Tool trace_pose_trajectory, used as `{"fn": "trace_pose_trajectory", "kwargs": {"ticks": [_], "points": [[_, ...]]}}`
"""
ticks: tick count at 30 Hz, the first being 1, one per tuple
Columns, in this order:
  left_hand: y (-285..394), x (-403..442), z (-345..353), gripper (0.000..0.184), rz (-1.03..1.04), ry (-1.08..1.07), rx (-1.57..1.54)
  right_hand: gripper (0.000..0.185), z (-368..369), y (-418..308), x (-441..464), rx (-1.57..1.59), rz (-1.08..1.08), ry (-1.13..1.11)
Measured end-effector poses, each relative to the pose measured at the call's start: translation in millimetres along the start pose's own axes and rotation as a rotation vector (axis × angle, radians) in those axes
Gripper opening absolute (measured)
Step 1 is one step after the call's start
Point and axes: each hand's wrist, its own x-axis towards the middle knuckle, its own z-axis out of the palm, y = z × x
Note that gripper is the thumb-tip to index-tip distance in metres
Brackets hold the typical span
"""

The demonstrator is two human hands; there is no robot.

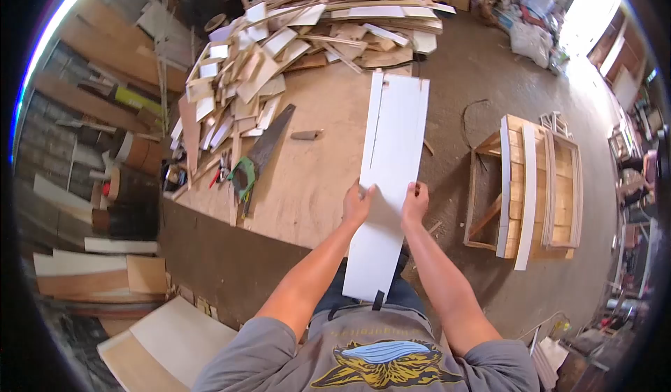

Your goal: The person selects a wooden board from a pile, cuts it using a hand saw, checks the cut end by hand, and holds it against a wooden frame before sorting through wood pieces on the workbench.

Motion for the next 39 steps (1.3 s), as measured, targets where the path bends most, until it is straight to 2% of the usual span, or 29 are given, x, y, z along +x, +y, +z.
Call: {"fn": "trace_pose_trajectory", "kwargs": {"ticks": [3, 4, 7, 10, 14, 17, 20, 25, 32, 39], "points": [[-16.4, -11.9, -1.7, 0.056, -0.096, -0.110, 0.188, 0.027, 13.1, 32.9, -16.2, -0.087, 0.087, 0.084], [-30.2, -13.0, 2.0, 0.054, -0.121, -0.145, 0.163, 0.027, 17.1, 39.7, -19.1, -0.116, 0.104, 0.106], [-61.5, -22.0, 1.6, 0.070, -0.116, -0.225, 0.198, 0.030, 22.0, 57.4, -35.2, -0.214, 0.182, 0.133], [-62.9, -26.9, -10.0, 0.069, -0.187, -0.272, 0.384, 0.031, 35.0, 70.9, -44.9, -0.238, 0.218, 0.162], [-71.2, -26.7, -15.6, 0.070, -0.088, -0.301, 0.486, 0.032, 38.2, 78.5, -45.5, -0.321, 0.170, 0.176], [-83.9, -30.0, -12.3, 0.073, -0.002, -0.302, 0.487, 0.034, 34.5, 51.2, -41.7, -0.552, 0.269, 0.151], [-75.2, -32.4, -14.6, 0.079, 0.032, -0.311, 0.485, 0.036, 26.0, 58.5, -35.9, -0.647, 0.278, 0.092], [-74.7, -42.1, -13.9, 0.091, 0.001, -0.347, 0.505, 0.035, 19.8, 67.0, -34.4, -0.600, 0.225, 0.050], [-71.4, -50.5, -6.8, 0.091, 0.000, -0.289, 0.514, 0.035, 15.4, 60.0, -36.6, -0.641, 0.266, 0.014], [-71.9, -55.6, -8.8, 0.091, 0.024, -0.262, 0.561, 0.033, 15.1, 55.0, -41.7, -0.565, 0.187, 0.038]]}}
